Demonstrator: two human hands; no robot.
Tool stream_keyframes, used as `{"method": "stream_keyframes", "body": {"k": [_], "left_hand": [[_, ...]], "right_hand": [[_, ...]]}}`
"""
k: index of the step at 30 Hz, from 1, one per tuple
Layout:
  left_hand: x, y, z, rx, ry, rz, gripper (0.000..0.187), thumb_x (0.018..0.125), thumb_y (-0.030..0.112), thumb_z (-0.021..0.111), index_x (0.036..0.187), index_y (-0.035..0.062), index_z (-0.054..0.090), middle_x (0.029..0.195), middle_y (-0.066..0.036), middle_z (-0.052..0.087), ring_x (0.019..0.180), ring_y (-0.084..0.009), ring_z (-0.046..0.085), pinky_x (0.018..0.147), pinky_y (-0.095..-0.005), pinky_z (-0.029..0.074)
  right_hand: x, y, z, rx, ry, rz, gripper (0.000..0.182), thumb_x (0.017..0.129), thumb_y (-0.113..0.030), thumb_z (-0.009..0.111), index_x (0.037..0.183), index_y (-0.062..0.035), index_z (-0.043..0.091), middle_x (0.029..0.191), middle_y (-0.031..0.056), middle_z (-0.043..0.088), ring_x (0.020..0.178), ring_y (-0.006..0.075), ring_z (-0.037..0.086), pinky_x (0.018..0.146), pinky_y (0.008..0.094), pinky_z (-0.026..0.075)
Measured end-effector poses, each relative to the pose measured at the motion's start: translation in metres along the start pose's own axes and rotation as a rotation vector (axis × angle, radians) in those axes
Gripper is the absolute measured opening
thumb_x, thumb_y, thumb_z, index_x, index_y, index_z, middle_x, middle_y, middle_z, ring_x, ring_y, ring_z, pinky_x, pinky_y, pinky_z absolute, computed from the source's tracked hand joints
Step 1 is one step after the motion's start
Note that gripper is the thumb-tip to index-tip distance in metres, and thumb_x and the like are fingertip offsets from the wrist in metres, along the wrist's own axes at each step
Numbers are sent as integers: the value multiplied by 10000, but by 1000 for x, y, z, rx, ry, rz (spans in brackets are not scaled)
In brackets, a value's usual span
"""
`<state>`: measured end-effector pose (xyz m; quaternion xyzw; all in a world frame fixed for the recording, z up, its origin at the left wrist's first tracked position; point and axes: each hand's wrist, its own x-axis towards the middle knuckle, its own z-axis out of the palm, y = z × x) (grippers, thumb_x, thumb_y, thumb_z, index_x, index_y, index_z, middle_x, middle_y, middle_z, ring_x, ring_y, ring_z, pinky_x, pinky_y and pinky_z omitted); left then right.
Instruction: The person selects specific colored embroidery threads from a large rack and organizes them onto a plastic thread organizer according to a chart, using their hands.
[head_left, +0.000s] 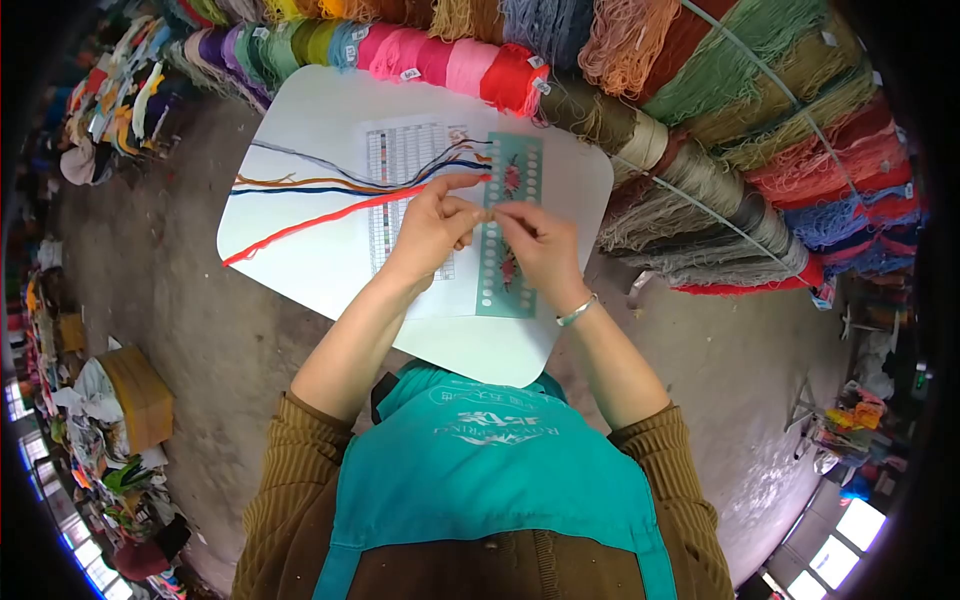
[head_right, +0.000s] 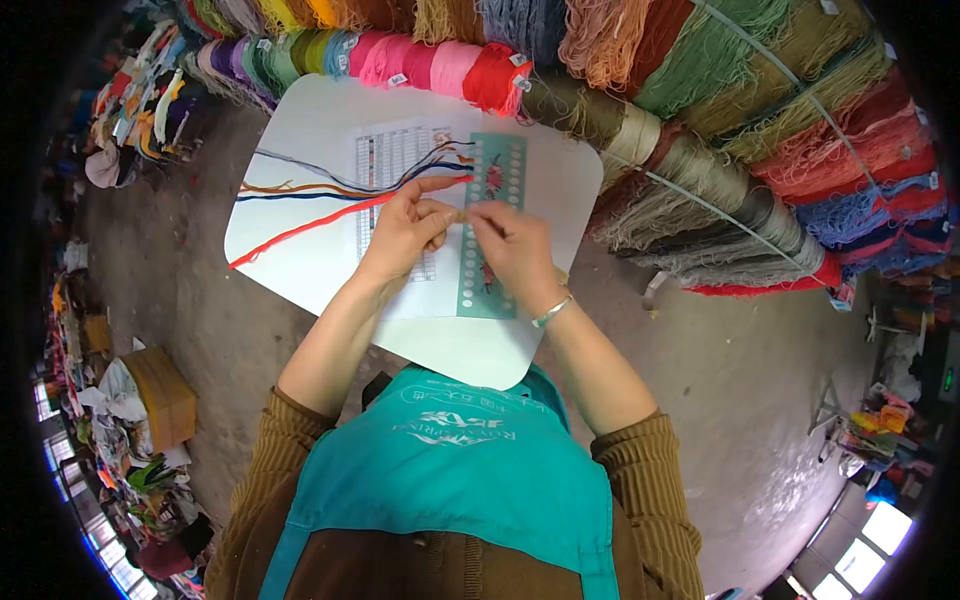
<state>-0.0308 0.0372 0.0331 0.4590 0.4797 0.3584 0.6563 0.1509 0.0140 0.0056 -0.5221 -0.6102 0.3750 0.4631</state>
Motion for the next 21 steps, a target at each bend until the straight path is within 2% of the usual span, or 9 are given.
{"method": "stream_keyframes", "body": {"k": [1, 3, 6, 8, 11, 14, 15, 17, 21], "left_hand": [[1, 0, 0, -3, 0, 0, 425, 942, 36, 601, 1348, -20, 487, 988, -75, 679, 727, -80, 568, 640, -209, 445], [5, 0, 3, -158, 98, -99, 416, 979, 142, 571, 1355, -19, 495, 1127, -108, 645, 837, -150, 625, 724, -282, 512], [7, 2, 3, -286, 49, -190, 433, 1004, 182, 530, 1376, -32, 476, 1247, -129, 587, 904, -184, 641, 761, -305, 529], [8, 2, 3, -318, 45, -204, 428, 1003, 177, 528, 1370, -38, 480, 1242, -122, 587, 882, -183, 634, 766, -308, 529], [14, 0, 1, -337, 33, -247, 406, 1008, 158, 520, 1365, -34, 492, 1210, -106, 596, 858, -158, 617, 758, -293, 526], [22, -4, 3, -285, 15, -279, 368, 1012, 140, 518, 1348, -11, 517, 1112, -72, 607, 827, -120, 596, 727, -267, 516], [25, -5, 5, -246, 2, -284, 347, 1009, 136, 523, 1330, 3, 534, 1043, -47, 610, 798, -106, 586, 708, -258, 508], [31, -11, 7, -196, 3, -253, 313, 1008, 130, 525, 1298, 17, 554, 986, -30, 610, 771, -95, 580, 678, -246, 496], [42, -15, 9, -113, 21, -234, 228, 1002, 112, 528, 1209, 49, 600, 858, 7, 612, 694, -76, 566, 604, -218, 464]], "right_hand": [[6, 4, 1, 22, 65, 66, 144, 881, -112, 685, 1001, -40, 716, 752, 97, 687, 613, 145, 637, 578, 285, 501], [26, 9, 3, -12, 118, 88, 144, 881, -123, 681, 995, -40, 713, 763, 102, 694, 625, 159, 647, 590, 295, 508], [42, 24, 11, -60, 154, 148, 142, 877, -144, 672, 963, -32, 694, 783, 130, 700, 663, 213, 679, 626, 318, 522], [41, 30, 13, -173, 152, 51, 133, 875, -141, 666, 954, -36, 685, 792, 146, 697, 705, 264, 697, 649, 333, 530], [41, 30, 13, -136, 161, 30, 114, 866, -122, 665, 942, -38, 672, 804, 155, 695, 724, 301, 699, 661, 348, 535], [40, 28, 10, -154, 150, -4, 104, 859, -103, 663, 936, -34, 665, 855, 161, 706, 760, 306, 708, 681, 354, 542], [40, 29, 10, -157, 153, -5, 104, 859, -103, 663, 936, -34, 665, 855, 161, 706, 760, 306, 708, 681, 354, 542], [39, 31, 9, -150, 142, -10, 104, 868, -60, 667, 954, -3, 671, 921, 117, 724, 853, 160, 694, 785, 285, 534], [38, 35, 9, -118, 145, -37, 111, 860, -52, 676, 959, -2, 669, 923, 118, 720, 888, 161, 695, 809, 281, 530]]}}
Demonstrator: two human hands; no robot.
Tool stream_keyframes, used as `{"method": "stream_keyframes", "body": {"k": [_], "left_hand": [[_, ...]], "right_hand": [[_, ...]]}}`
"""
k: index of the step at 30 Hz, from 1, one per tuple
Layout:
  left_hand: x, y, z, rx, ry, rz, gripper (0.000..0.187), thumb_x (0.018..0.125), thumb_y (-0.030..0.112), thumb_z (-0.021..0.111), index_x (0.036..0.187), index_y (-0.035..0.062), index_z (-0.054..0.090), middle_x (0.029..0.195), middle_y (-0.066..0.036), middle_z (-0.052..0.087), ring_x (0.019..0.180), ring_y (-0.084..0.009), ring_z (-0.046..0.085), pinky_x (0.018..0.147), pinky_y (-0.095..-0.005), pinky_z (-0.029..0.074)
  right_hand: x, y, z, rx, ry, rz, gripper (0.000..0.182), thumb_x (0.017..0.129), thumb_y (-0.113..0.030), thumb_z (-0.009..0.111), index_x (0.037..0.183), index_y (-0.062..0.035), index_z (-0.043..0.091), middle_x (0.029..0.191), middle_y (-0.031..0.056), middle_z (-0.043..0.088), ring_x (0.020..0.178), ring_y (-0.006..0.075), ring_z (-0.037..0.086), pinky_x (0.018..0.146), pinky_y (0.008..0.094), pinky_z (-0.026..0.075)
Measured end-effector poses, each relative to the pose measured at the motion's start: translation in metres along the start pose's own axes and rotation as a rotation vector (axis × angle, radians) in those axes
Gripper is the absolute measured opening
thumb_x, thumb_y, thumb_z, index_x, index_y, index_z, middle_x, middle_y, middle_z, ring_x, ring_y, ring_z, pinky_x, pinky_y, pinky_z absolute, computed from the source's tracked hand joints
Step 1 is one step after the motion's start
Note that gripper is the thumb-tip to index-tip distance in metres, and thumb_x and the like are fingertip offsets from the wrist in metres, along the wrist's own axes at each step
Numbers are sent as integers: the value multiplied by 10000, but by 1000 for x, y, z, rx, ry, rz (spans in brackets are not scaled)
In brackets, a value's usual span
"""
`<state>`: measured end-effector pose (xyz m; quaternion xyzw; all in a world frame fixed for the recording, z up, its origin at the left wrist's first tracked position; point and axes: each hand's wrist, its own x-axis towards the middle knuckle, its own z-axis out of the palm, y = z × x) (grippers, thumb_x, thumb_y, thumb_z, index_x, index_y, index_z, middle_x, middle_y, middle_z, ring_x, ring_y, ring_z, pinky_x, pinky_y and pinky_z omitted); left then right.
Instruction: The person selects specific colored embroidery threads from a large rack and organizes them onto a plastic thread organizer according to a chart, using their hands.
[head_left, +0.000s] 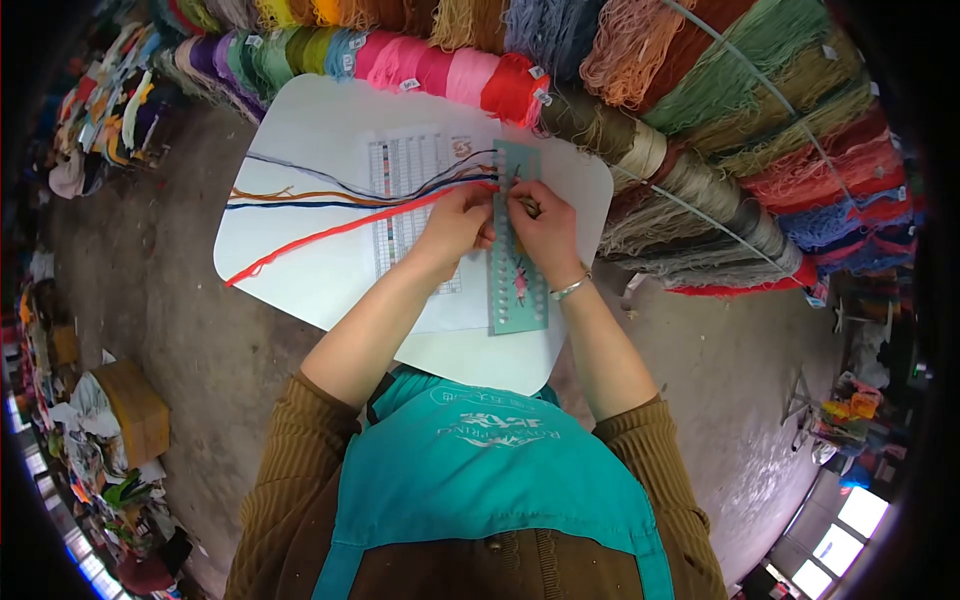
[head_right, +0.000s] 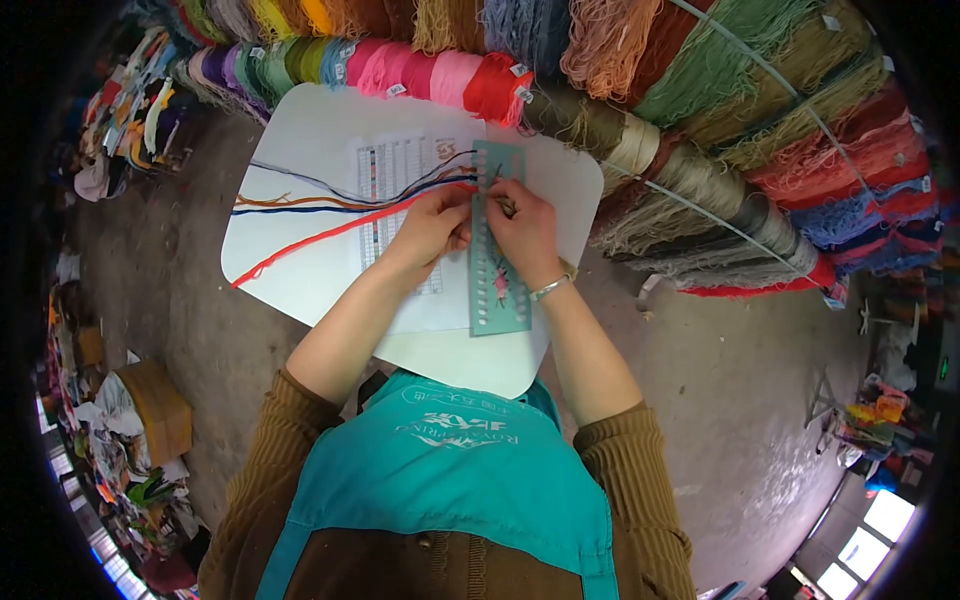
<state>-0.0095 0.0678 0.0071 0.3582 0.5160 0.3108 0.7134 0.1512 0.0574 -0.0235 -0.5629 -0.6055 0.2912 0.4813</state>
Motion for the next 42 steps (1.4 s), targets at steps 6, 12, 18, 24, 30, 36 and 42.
{"method": "stream_keyframes", "body": {"k": [6, 12, 18, 24, 30, 36, 42], "left_hand": [[13, 1, -4, 41, -47, 47, 186, 972, 78, 533, 1098, -10, 639, 779, -43, 612, 643, -124, 588, 574, -281, 522], [15, 6, -7, 304, 8, 182, 190, 905, 70, 549, 999, -52, 662, 719, -82, 649, 566, -145, 613, 516, -293, 523], [6, 9, -42, 415, 141, 231, 197, 879, 91, 576, 986, -51, 659, 730, -87, 663, 532, -141, 614, 492, -276, 513], [-2, 10, -34, 35, 63, 42, 155, 896, 115, 603, 1001, 16, 659, 734, -35, 628, 543, -96, 572, 480, -220, 435], [-8, 13, -17, -33, -154, -22, 121, 941, 163, 601, 950, 53, 651, 659, 12, 540, 505, -79, 506, 451, -210, 364], [4, 10, -6, -63, -78, -35, 198, 953, 223, 584, 897, 44, 647, 601, -25, 550, 497, -107, 515, 454, -239, 390], [19, -6, -5, 807, 58, 574, 185, 921, 185, 575, 853, 30, 648, 680, -61, 632, 532, -133, 566, 517, -272, 457]], "right_hand": [[-1, -3, -3, 66, -17, 37, 135, 846, -87, 702, 954, -11, 674, 921, 139, 723, 821, 195, 706, 749, 301, 546], [-1, -2, -3, 123, -30, 54, 162, 843, -103, 713, 982, -28, 679, 862, 113, 710, 756, 167, 674, 721, 288, 538], [8, -11, -5, -131, -216, 155, 241, 845, -236, 699, 1013, -66, 666, 829, 101, 705, 747, 254, 682, 695, 353, 535], [13, -16, -5, -209, -278, 198, 283, 833, -309, 709, 980, -72, 662, 845, 107, 709, 789, 286, 689, 707, 384, 535], [15, -17, -2, -304, -272, 197, 331, 832, -343, 721, 1013, -76, 645, 850, 100, 709, 788, 282, 687, 706, 389, 535], [20, -13, -5, 82, -206, 389, 375, 878, -373, 714, 1008, -33, 622, 778, 77, 683, 664, 186, 656, 614, 325, 505], [19, -5, -10, 142, -265, 288, 402, 879, -375, 729, 1036, -24, 612, 727, 37, 637, 607, 89, 558, 563, 269, 453]]}}
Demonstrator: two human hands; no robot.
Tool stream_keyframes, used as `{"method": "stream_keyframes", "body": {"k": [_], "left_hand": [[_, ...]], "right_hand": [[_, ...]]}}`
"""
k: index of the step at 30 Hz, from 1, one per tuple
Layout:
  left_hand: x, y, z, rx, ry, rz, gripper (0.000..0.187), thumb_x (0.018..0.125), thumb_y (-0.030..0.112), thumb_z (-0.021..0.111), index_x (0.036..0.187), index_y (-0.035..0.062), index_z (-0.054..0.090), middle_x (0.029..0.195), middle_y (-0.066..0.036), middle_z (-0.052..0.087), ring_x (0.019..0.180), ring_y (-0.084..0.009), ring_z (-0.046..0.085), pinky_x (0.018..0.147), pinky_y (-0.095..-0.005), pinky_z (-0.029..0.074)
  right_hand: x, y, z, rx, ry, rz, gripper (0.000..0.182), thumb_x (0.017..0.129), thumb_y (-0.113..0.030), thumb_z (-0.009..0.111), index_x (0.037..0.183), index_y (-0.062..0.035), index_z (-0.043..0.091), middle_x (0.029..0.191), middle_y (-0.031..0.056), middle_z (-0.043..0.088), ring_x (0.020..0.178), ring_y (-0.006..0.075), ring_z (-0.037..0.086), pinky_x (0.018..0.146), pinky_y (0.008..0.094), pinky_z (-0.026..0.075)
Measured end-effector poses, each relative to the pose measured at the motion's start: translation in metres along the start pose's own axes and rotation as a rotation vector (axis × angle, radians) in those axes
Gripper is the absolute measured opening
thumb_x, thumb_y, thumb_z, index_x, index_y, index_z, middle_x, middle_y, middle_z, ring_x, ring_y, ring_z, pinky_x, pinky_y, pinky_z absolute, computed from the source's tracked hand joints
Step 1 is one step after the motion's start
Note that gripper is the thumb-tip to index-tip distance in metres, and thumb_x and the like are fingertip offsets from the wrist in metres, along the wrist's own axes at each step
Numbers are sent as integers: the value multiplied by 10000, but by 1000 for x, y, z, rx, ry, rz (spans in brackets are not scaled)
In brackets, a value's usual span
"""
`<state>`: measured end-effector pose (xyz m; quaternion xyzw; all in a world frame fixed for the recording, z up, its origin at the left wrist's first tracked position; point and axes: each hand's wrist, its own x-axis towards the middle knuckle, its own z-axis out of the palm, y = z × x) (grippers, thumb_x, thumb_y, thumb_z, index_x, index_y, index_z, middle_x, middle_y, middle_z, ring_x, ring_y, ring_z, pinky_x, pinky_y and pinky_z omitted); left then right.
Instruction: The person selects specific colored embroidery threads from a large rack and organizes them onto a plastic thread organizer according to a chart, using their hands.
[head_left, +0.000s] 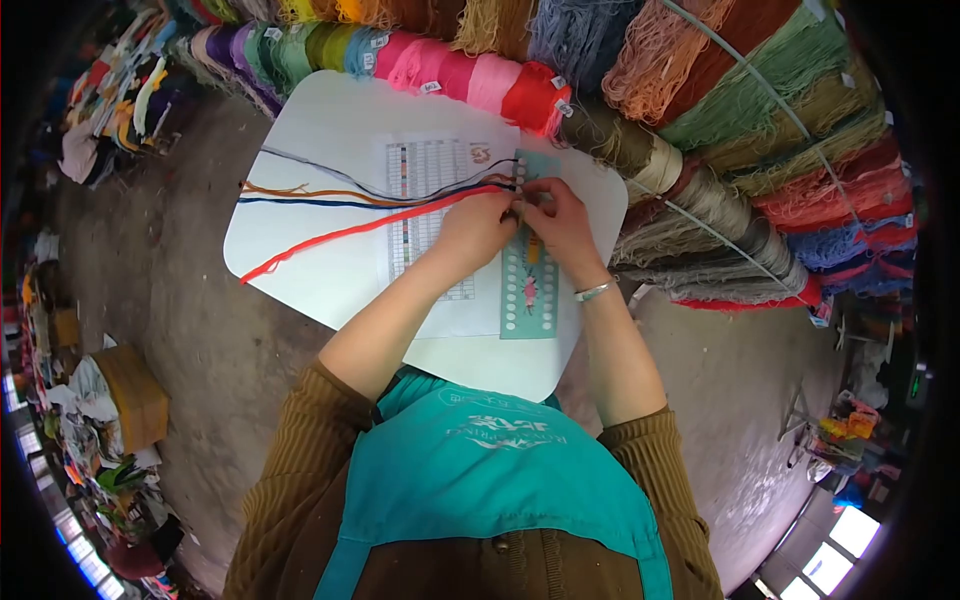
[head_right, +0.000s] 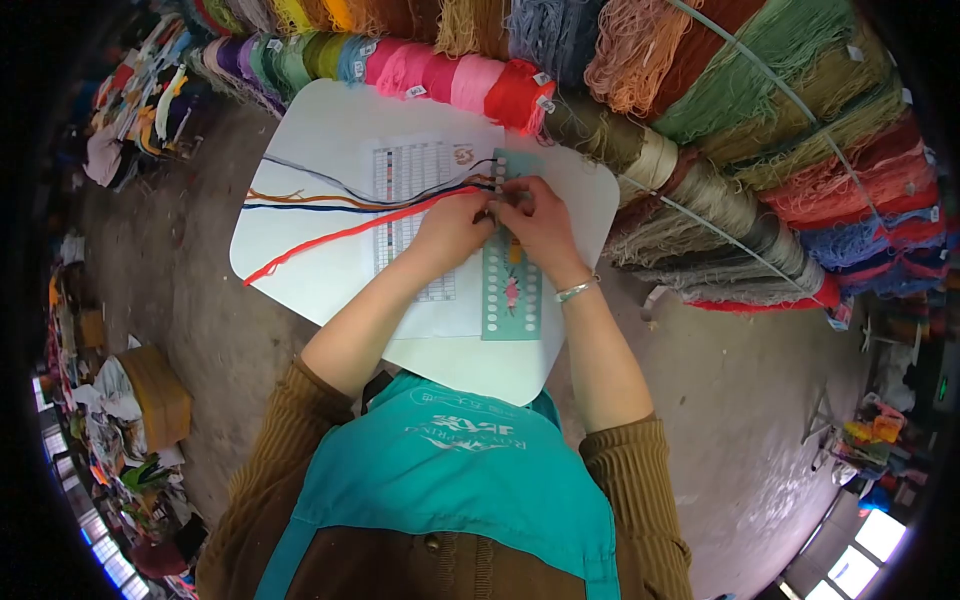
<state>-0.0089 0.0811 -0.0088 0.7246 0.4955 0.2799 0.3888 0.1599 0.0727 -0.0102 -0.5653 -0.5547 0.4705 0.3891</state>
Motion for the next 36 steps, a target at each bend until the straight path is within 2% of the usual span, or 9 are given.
{"method": "stream_keyframes", "body": {"k": [3, 5, 8, 17, 21, 26, 29, 31, 36], "left_hand": [[1, -1, -1, 267, 154, 225, 122, 901, 146, 590, 894, 35, 639, 700, -29, 610, 540, -129, 540, 511, -269, 429], [-1, 10, -11, -690, -119, -496, 128, 922, 163, 598, 964, 52, 648, 685, 4, 548, 570, -111, 509, 466, -261, 387], [-15, 0, -53, -1495, -234, -702, 150, 933, 181, 607, 819, 127, 527, 631, 67, 342, 505, -48, 296, 421, -210, 221], [-160, -104, -275, -1518, 303, -501, 343, 1002, 216, 481, 686, 171, 354, 568, 49, 272, 464, -70, 262, 388, -220, 208], [-188, -140, -314, -1415, 408, -415, 235, 999, 219, 484, 784, 124, 481, 605, 38, 385, 516, -81, 358, 437, -210, 283], [-169, -135, -274, -509, 1069, -657, 259, 1000, 207, 508, 1189, 64, 614, 966, -63, 651, 732, -112, 570, 581, -240, 445], [-148, -92, -202, 373, 837, -278, 245, 984, 127, 552, 1193, 19, 622, 1124, -110, 637, 988, -199, 614, 820, -330, 498], [-139, -74, -159, 431, 560, 150, 194, 897, 37, 613, 1087, 20, 645, 1067, -146, 647, 1007, -292, 623, 870, -387, 500], [-125, -28, -91, 483, 204, 302, 341, 786, 67, 713, 1118, 35, 644, 1187, -151, 607, 1112, -352, 579, 935, -447, 470]], "right_hand": [[3, 5, 3, -16, 13, -69, 390, 889, -371, 715, 1049, -32, 608, 682, 39, 644, 590, 110, 590, 559, 281, 460], [1, -1, 5, -127, 23, 56, 366, 904, -372, 686, 1045, -44, 602, 637, 52, 652, 583, 152, 637, 559, 308, 473], [-2, -13, 10, -244, 60, 49, 356, 908, -383, 659, 1028, -54, 596, 625, 74, 663, 588, 209, 670, 576, 344, 492], [6, 4, 9, -320, 51, 71, 353, 808, -316, 672, 1050, -78, 575, 760, 103, 690, 752, 310, 680, 705, 420, 520], [1, -12, 11, -386, 28, 90, 336, 809, -296, 670, 1049, -80, 575, 767, 91, 693, 756, 298, 684, 709, 415, 522], [-8, -15, 19, -480, 97, -11, 304, 823, -250, 685, 1065, -102, 575, 679, 57, 659, 653, 251, 657, 621, 375, 489], [-11, -13, 21, -515, 92, -35, 310, 825, -259, 694, 1073, -112, 579, 702, 52, 666, 662, 251, 661, 624, 379, 495], [-14, -7, 25, -549, 108, -86, 311, 828, -259, 695, 1079, -115, 581, 714, 51, 667, 665, 254, 660, 624, 383, 498], [-17, -11, 32, -680, 150, -134, 314, 838, -254, 689, 1102, -120, 583, 747, 53, 674, 681, 259, 663, 627, 392, 504]]}}
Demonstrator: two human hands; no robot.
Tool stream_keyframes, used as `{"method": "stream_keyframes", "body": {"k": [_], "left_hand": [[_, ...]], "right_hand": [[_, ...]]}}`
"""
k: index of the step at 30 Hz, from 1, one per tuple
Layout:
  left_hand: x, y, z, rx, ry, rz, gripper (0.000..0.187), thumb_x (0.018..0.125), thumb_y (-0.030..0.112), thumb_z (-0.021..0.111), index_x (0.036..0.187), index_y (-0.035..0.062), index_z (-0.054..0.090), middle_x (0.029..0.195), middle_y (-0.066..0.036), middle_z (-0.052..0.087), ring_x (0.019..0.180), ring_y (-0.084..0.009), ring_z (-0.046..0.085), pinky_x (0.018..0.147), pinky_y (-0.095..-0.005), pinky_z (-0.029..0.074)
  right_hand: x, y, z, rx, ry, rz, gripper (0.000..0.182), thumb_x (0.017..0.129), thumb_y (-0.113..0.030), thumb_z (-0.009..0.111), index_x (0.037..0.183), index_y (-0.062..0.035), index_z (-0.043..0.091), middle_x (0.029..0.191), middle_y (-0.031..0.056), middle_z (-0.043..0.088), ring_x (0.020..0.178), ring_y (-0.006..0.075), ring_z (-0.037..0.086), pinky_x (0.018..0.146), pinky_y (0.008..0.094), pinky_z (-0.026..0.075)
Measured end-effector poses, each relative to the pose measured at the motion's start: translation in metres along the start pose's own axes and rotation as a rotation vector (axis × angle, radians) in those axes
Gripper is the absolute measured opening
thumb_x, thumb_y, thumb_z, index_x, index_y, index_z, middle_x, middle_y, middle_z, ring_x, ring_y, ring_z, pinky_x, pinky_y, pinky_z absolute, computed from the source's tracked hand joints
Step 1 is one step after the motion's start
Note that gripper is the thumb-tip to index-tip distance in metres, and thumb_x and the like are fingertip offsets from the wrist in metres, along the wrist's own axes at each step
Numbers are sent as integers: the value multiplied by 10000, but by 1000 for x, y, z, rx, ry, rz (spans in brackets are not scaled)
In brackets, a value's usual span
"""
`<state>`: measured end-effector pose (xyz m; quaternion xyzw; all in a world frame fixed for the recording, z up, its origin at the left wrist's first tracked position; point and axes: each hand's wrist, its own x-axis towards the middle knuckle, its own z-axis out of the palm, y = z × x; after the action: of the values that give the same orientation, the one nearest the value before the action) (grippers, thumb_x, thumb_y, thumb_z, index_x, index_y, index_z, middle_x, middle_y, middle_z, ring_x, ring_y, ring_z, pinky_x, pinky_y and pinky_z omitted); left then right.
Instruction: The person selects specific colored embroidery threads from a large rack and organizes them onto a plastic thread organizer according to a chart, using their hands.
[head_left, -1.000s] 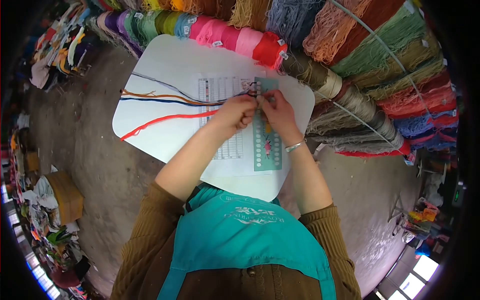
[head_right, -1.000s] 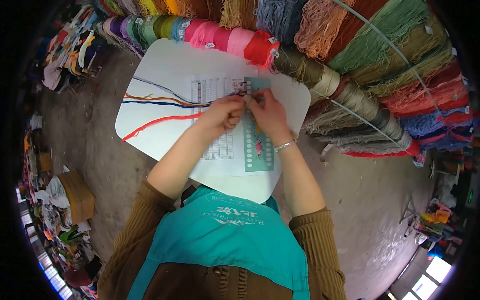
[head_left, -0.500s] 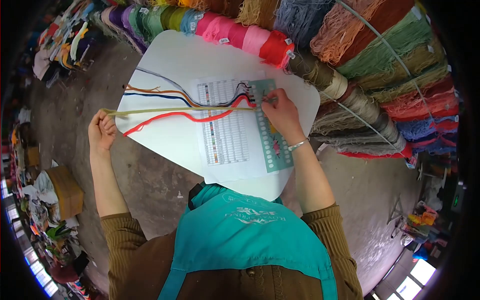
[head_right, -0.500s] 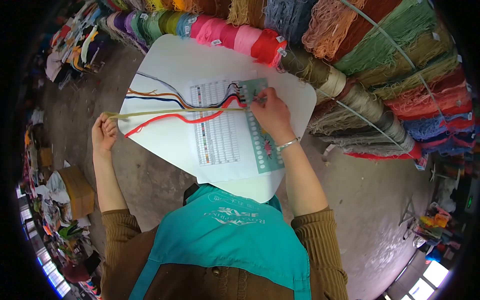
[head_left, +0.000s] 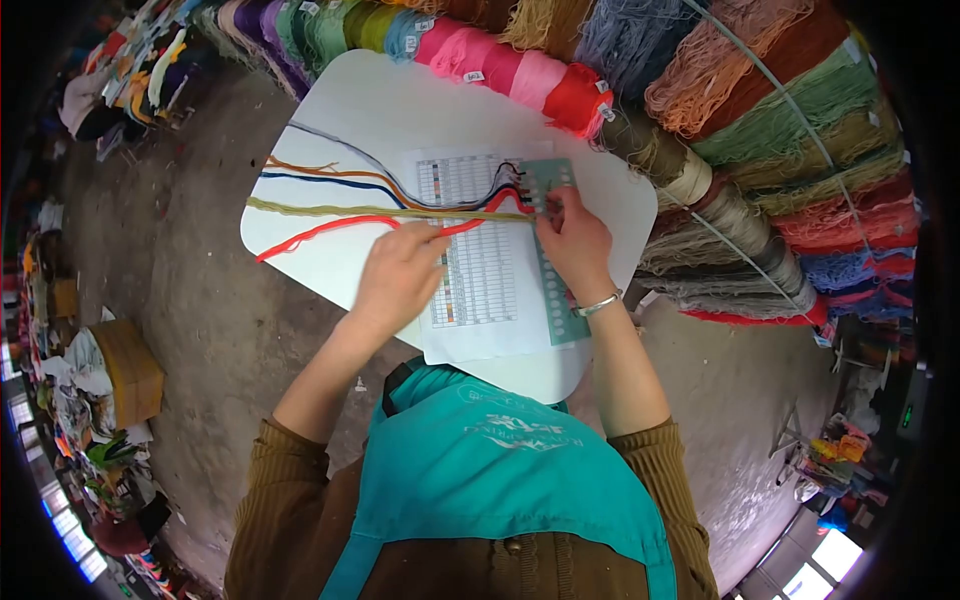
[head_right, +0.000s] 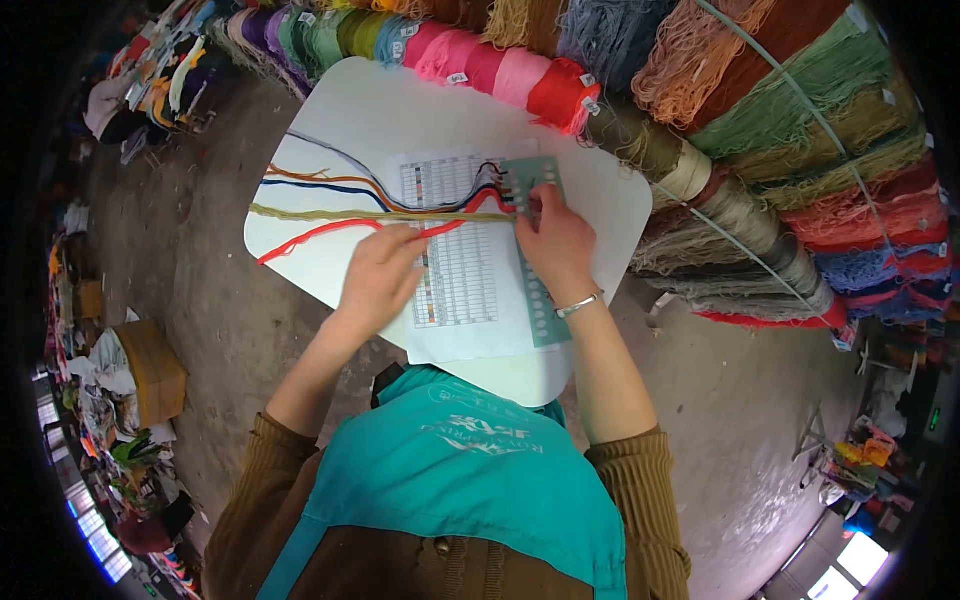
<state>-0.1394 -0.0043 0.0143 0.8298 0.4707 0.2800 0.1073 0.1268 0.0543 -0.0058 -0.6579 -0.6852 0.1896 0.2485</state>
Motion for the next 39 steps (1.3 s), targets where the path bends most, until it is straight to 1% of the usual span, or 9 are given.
{"method": "stream_keyframes", "body": {"k": [2, 8, 13, 18, 21, 24, 31, 35, 39], "left_hand": [[-2, 1, 7, 2, -81, -15, 412, 800, 138, 728, 1190, 50, 628, 1260, -155, 575, 1190, -347, 537, 990, -465, 429], [8, -11, 0, 120, -159, -59, 547, 800, 241, 753, 1293, 71, 588, 1372, -139, 512, 1318, -305, 448, 1071, -476, 348], [24, -35, -2, 83, -149, -50, 490, 788, 188, 754, 1231, 49, 598, 1300, -144, 556, 1195, -334, 531, 1013, -471, 405], [57, -44, -9, 153, -78, -100, 335, 794, 69, 680, 1121, 27, 626, 1120, -130, 605, 961, -320, 646, 736, -410, 556], [79, -59, -7, 343, -303, -94, 224, 802, 76, 658, 1019, 33, 618, 1053, -140, 630, 906, -341, 659, 728, -447, 554], [111, -63, -13, 351, -253, -108, 157, 807, 87, 649, 949, 42, 600, 991, -155, 642, 870, -361, 668, 709, -473, 547], [161, -82, 19, -42, 117, 88, 306, 825, 63, 627, 1128, 28, 606, 1117, -180, 633, 998, -413, 619, 864, -470, 519], [127, -72, 25, 15, 91, 142, 371, 812, 60, 618, 1182, 31, 604, 1150, -184, 621, 1042, -384, 607, 896, -456, 513], [99, -70, 40, -63, -215, 87, 402, 841, 101, 640, 1233, 28, 587, 1359, -158, 531, 1216, -353, 540, 1006, -430, 467]], "right_hand": [[0, -6, -6, -24, -86, 58, 287, 860, -255, 649, 1096, -116, 563, 875, 98, 712, 795, 334, 687, 696, 460, 523], [-2, -3, 1, -79, -6, 75, 255, 902, -251, 601, 1122, -133, 545, 900, 87, 717, 779, 344, 683, 684, 473, 520], [-4, -5, 2, -81, 37, 95, 226, 909, -251, 595, 1099, -135, 557, 900, 76, 720, 773, 340, 683, 679, 462, 523], [-6, 0, 9, -76, 131, 41, 247, 890, -221, 643, 1116, -139, 585, 792, 78, 697, 708, 300, 673, 633, 415, 513], [-6, -1, 7, -74, 153, 26, 278, 876, -247, 668, 1115, -132, 587, 790, 73, 700, 709, 288, 678, 632, 408, 515], [-7, -6, 4, -60, 83, 63, 348, 856, -309, 666, 1143, -135, 570, 840, 97, 704, 746, 315, 684, 653, 429, 529], [-4, -7, 10, -198, 174, 34, 539, 812, -361, 684, 1275, -128, 538, 820, 125, 692, 705, 338, 680, 605, 450, 533], [-5, -7, 10, -239, 206, 84, 527, 825, -359, 667, 1281, -129, 536, 852, 132, 699, 715, 346, 685, 621, 457, 546], [-4, -10, 12, -260, 220, 69, 512, 837, -362, 654, 1278, -129, 538, 856, 132, 702, 718, 345, 689, 620, 458, 546]]}}
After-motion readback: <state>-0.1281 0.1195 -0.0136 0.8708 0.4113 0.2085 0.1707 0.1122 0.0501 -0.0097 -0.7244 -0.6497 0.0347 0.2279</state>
